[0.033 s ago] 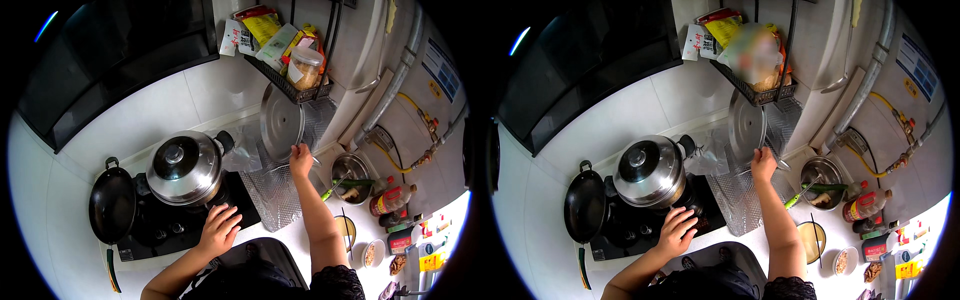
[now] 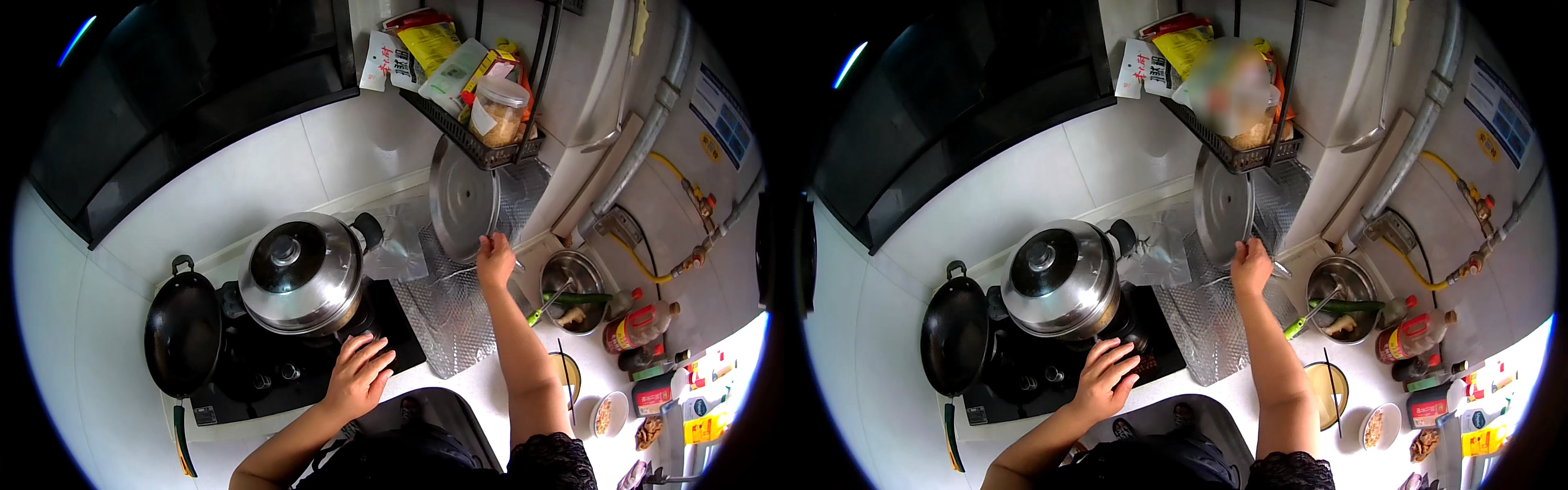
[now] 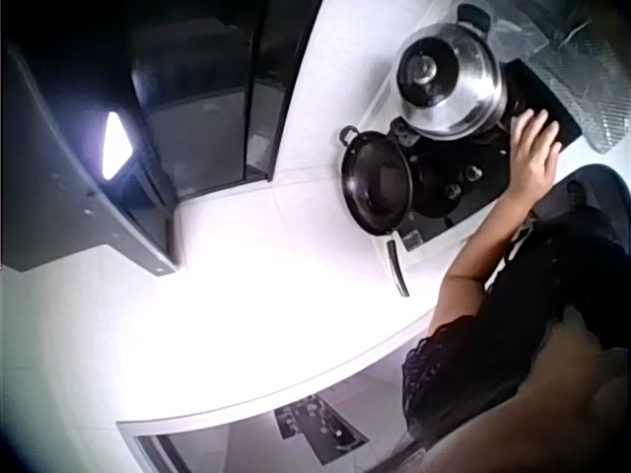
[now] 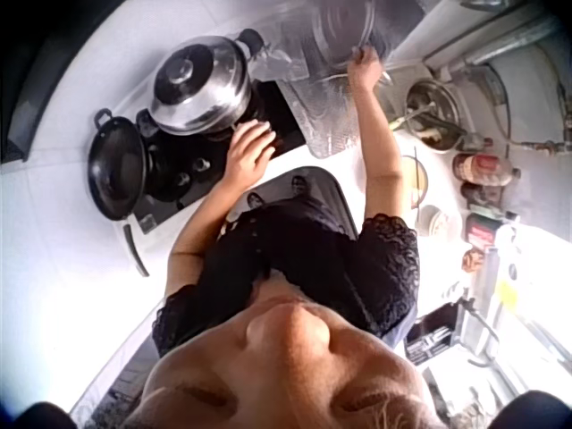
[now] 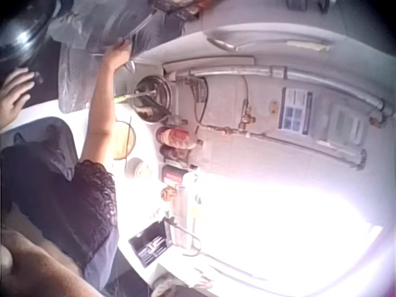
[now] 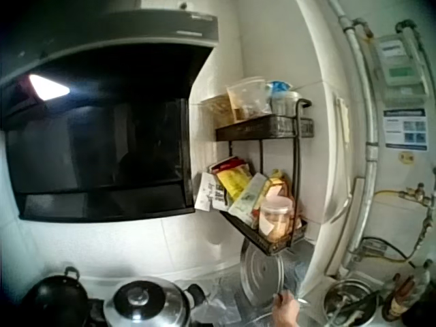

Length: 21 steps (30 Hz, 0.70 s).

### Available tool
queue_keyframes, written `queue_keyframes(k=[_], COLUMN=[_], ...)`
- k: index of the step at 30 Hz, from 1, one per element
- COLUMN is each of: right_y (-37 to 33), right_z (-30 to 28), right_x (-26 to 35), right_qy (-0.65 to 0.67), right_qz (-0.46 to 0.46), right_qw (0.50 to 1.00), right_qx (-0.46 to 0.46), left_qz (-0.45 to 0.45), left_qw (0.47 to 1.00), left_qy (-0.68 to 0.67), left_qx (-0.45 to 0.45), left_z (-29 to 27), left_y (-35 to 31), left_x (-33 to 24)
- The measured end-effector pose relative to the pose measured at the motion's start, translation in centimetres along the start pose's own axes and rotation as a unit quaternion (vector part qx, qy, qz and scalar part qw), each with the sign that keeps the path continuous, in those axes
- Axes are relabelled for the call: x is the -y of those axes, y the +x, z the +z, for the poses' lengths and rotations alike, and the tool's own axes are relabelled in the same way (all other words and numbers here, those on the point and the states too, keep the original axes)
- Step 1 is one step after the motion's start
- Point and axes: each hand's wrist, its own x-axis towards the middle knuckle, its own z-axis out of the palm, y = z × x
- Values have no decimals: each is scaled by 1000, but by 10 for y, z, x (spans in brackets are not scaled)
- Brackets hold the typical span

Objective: The person stirs dumplings in a pot on the stove, covers it, and then wipes the stovetop and surrounding counter with a cloth. They then ladle soup into a bowl and continue wiping the counter and wall before rinsing the cloth at the sink.

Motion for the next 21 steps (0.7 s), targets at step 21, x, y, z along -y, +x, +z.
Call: queue_keyframes(k=[21], right_y=[27], right_z=[-9], right_x=[-46], right_qy=[-90], right_qz=[102], right_qw=[990], right_qx=[-47], left_qz=[-56], left_qw=[997], left_qy=[23], left_qx=[41], left_z=[-4], left_y=[-42], left_x=[1])
